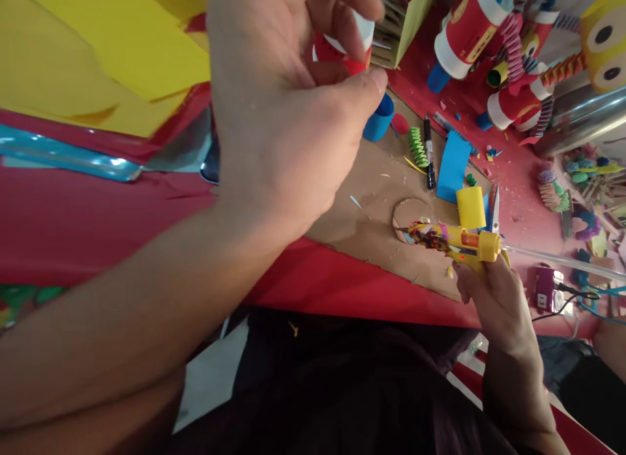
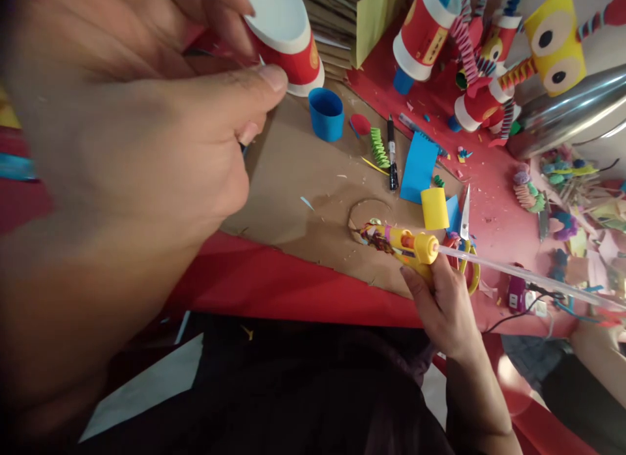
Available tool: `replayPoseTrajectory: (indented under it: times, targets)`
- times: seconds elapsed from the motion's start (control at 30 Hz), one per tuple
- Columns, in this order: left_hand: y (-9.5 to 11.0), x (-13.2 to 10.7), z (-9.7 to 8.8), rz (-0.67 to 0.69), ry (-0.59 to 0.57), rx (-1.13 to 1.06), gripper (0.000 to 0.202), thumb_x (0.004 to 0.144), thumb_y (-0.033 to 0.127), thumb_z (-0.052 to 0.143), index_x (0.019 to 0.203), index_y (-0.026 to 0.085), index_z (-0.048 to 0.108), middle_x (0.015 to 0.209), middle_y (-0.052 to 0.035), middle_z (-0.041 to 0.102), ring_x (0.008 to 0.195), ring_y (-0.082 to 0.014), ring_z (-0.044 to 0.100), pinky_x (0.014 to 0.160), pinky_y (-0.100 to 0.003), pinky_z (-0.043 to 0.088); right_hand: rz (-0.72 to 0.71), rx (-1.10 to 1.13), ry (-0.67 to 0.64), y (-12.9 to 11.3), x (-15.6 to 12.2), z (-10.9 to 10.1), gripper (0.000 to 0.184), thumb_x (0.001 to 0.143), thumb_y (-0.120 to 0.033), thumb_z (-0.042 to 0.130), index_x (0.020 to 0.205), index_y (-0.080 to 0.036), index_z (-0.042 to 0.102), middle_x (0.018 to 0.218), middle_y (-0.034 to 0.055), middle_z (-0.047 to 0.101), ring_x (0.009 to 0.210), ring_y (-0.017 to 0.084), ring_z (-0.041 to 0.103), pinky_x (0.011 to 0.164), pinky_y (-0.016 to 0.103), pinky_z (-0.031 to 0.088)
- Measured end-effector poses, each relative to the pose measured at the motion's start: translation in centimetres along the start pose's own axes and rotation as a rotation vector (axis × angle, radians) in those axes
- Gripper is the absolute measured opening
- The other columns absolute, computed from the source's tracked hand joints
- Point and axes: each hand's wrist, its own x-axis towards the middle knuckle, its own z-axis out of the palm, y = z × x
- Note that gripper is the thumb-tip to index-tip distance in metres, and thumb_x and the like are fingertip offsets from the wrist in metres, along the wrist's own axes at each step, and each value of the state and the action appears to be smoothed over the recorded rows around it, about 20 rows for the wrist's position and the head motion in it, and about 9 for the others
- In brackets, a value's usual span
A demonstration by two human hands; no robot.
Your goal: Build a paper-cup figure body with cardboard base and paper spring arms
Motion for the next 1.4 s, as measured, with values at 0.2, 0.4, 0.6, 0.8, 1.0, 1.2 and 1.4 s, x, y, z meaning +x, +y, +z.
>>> replayPoseTrajectory:
  times: [0.2, 0.4, 0.6, 0.8, 1.0, 1.2, 1.4]
  targets:
    - [-1.1, 0.7, -0.4, 0.065, 0.269, -0.119, 0.015, 0.092, 0.032, 0.05, 0.084, 0.023, 0.06, 0.078, 0.0038, 0.062, 0.09, -0.0198, 0.073, 0.069, -0.029, 0.051, 0.006, 0.061, 0.005, 0.2, 1.0, 0.4, 0.017, 0.097, -0.04, 0.06, 0.099, -0.023, 0.059, 0.063, -0.0061, 0.052, 0.053, 0.011, 0.049, 0.049, 0.025, 0.041]
    - [-0.1, 0.5, 0.7, 0.102, 0.345, -0.089, 0.028, 0.067, 0.006, 0.061, 0.067, 0.024, 0.039, 0.071, 0.0036, 0.042, 0.06, -0.0076, 0.038, 0.063, -0.028, 0.04, -0.022, 0.064, 0.038, 0.2, 2.0, 1.2, 0.018, 0.097, -0.04, 0.059, 0.105, -0.024, 0.059, 0.065, -0.0055, 0.053, 0.054, 0.012, 0.05, 0.05, 0.027, 0.042]
    - [0.2, 0.0, 0.7, 0.138, 0.266, -0.066, 0.03, 0.073, 0.004, 0.06, 0.071, 0.024, 0.038, 0.077, 0.0032, 0.041, 0.059, -0.0077, 0.035, 0.067, -0.027, 0.043, -0.033, 0.002, 0.076, 0.2, 2.3, 1.4, 0.019, 0.098, -0.04, 0.057, 0.108, -0.024, 0.06, 0.064, -0.0058, 0.053, 0.053, 0.012, 0.05, 0.051, 0.028, 0.042]
    - [0.0, -0.1, 0.7, 0.193, 0.261, -0.093, 0.032, 0.073, 0.002, 0.06, 0.071, 0.024, 0.037, 0.078, 0.0019, 0.04, 0.062, -0.0089, 0.034, 0.065, -0.028, 0.041, -0.029, -0.016, 0.077, 0.4, 2.5, 1.5, 0.024, 0.098, -0.044, 0.057, 0.11, -0.024, 0.061, 0.071, -0.0032, 0.058, 0.058, 0.013, 0.053, 0.055, 0.03, 0.044]
    - [0.1, -0.2, 0.6, 0.189, 0.249, -0.031, 0.032, 0.076, 0.006, 0.061, 0.072, 0.024, 0.035, 0.079, 0.0009, 0.04, 0.073, -0.0109, 0.038, 0.073, -0.028, 0.041, -0.057, -0.049, 0.094, 0.0, 2.3, 1.3, 0.022, 0.096, -0.043, 0.058, 0.106, -0.024, 0.061, 0.068, -0.0039, 0.057, 0.056, 0.013, 0.053, 0.053, 0.03, 0.044]
    - [0.0, 0.0, 0.7, 0.188, 0.238, -0.094, 0.033, 0.074, 0.004, 0.062, 0.071, 0.024, 0.036, 0.078, 0.001, 0.039, 0.071, -0.0109, 0.038, 0.071, -0.03, 0.038, -0.108, -0.061, 0.071, -0.5, 2.1, 0.8, 0.016, 0.095, -0.039, 0.059, 0.098, -0.024, 0.062, 0.065, -0.0044, 0.057, 0.055, 0.013, 0.053, 0.054, 0.03, 0.045]
    - [0.2, 0.0, 0.5, 0.14, 0.182, -0.104, 0.03, 0.075, 0.004, 0.06, 0.073, 0.025, 0.038, 0.076, 0.0026, 0.04, 0.066, -0.0097, 0.04, 0.064, -0.028, 0.037, -0.116, -0.05, 0.042, -0.8, 1.6, 0.6, 0.018, 0.096, -0.039, 0.058, 0.103, -0.024, 0.064, 0.066, -0.0042, 0.058, 0.055, 0.013, 0.052, 0.053, 0.029, 0.046]
